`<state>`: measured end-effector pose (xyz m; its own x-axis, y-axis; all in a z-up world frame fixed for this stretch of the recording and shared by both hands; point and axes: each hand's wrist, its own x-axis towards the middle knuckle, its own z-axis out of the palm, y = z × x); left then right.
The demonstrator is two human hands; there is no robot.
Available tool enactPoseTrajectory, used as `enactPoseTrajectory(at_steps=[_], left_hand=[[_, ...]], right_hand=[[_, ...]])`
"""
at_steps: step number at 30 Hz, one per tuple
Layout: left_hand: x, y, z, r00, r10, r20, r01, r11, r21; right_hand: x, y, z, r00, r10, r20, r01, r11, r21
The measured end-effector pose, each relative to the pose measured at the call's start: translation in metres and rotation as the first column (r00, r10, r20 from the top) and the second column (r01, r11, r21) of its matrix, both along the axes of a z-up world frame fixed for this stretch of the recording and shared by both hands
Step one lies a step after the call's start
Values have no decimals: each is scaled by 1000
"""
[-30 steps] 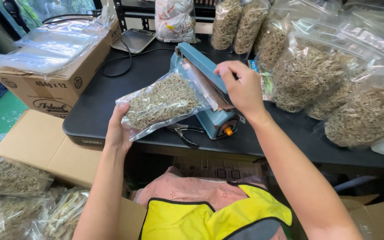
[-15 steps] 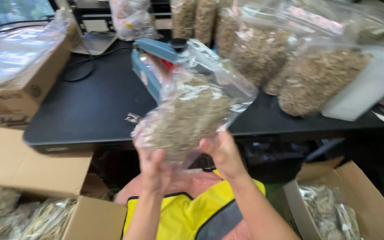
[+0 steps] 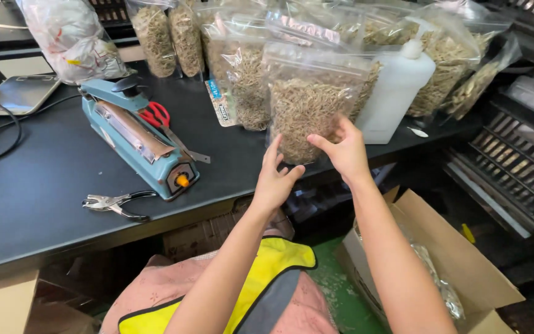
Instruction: Packing small bags of dried food into a larger pouch and sealing plastic bags with a heat sealer.
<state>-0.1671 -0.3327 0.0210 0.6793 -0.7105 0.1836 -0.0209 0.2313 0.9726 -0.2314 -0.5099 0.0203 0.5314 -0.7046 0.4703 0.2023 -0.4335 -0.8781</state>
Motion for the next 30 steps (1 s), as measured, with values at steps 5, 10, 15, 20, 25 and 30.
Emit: enactPoseTrajectory(at_steps=[5,10,15,20,25,30], left_hand=[[1,0,-4,1000,17,-6,-16,996,90],[-2,33,7,997,25,78,-30,998,59],[41,73,-50,983,166,84,-156,982,-111],[65,220,-66,813,553,180,-570,820,56],[75,402,-102,400,740,540,-909,397,130],[90,572,-134,44,744,667,-986,-74,149]], right_hand=[[-9,20,2,980,-186,-71,181,981,-75],[-25,39,-8,927,-344,148,367,912,-181],[14,141,-17,976,-77,202,119,972,-205],[81,279,-43,888,453,-84,-461,870,-175],[127,417,-80,594,779,-199,-804,576,-147],[128,515,-123,381,874,-302,-924,347,-162]])
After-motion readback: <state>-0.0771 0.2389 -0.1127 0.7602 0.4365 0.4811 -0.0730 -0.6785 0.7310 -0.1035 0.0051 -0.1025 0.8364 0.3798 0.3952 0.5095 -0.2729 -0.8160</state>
